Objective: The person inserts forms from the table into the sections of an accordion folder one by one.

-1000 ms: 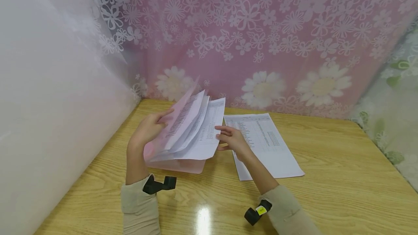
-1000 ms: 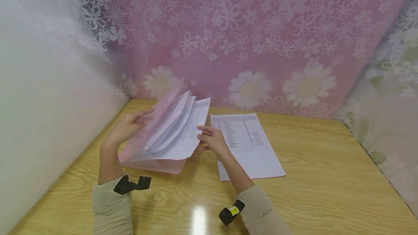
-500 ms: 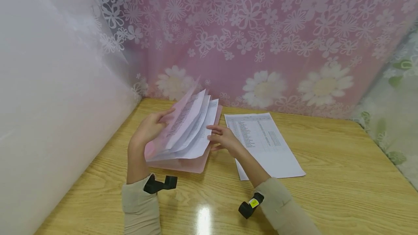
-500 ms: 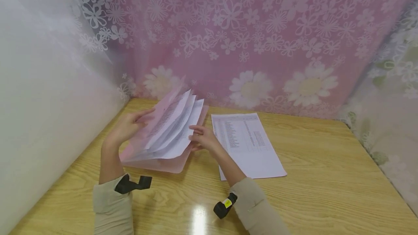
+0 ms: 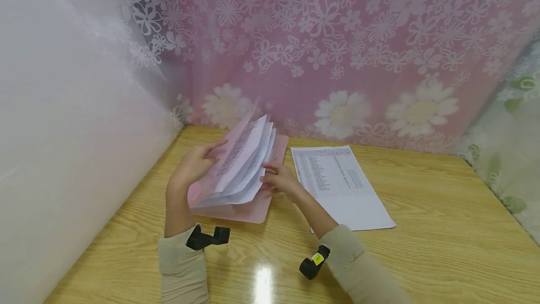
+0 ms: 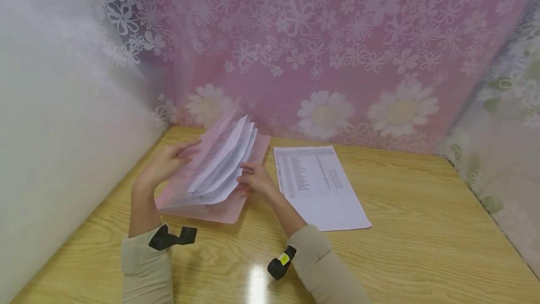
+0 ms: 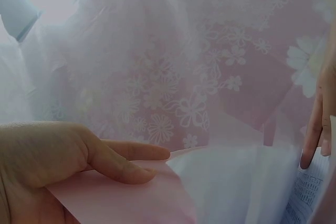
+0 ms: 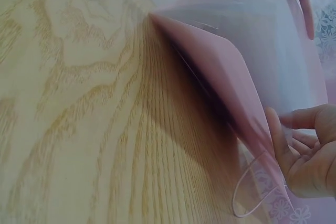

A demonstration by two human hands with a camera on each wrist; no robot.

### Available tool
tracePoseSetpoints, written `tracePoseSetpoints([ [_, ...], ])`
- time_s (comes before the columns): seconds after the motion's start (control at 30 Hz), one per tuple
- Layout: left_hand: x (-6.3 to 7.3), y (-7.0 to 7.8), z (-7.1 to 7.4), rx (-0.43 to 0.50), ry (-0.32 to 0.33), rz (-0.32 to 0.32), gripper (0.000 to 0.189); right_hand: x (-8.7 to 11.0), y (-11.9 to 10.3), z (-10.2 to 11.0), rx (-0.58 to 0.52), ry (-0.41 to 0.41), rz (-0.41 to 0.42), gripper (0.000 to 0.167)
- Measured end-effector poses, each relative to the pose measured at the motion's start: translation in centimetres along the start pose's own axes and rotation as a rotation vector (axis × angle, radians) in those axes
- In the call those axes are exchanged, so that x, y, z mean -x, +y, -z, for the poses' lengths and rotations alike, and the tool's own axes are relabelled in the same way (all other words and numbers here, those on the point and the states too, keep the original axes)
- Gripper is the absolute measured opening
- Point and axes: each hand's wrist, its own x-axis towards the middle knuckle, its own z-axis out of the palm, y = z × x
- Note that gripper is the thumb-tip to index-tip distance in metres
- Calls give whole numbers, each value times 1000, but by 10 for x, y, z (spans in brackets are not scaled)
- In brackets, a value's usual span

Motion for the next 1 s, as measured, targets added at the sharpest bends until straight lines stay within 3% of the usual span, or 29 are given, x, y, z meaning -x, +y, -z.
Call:
tracePoseSetpoints([
  [0.47, 0, 0, 0, -7, 6, -6, 49, 1, -3, -6, 39, 9, -6, 52],
  [0.63, 0, -1, -1, 13, 6, -7, 49, 6, -6, -1, 21, 42, 17, 42],
  [1.0, 0, -3, 1, 37, -2, -4, 49, 21, -2, 51, 76, 120, 124, 32],
])
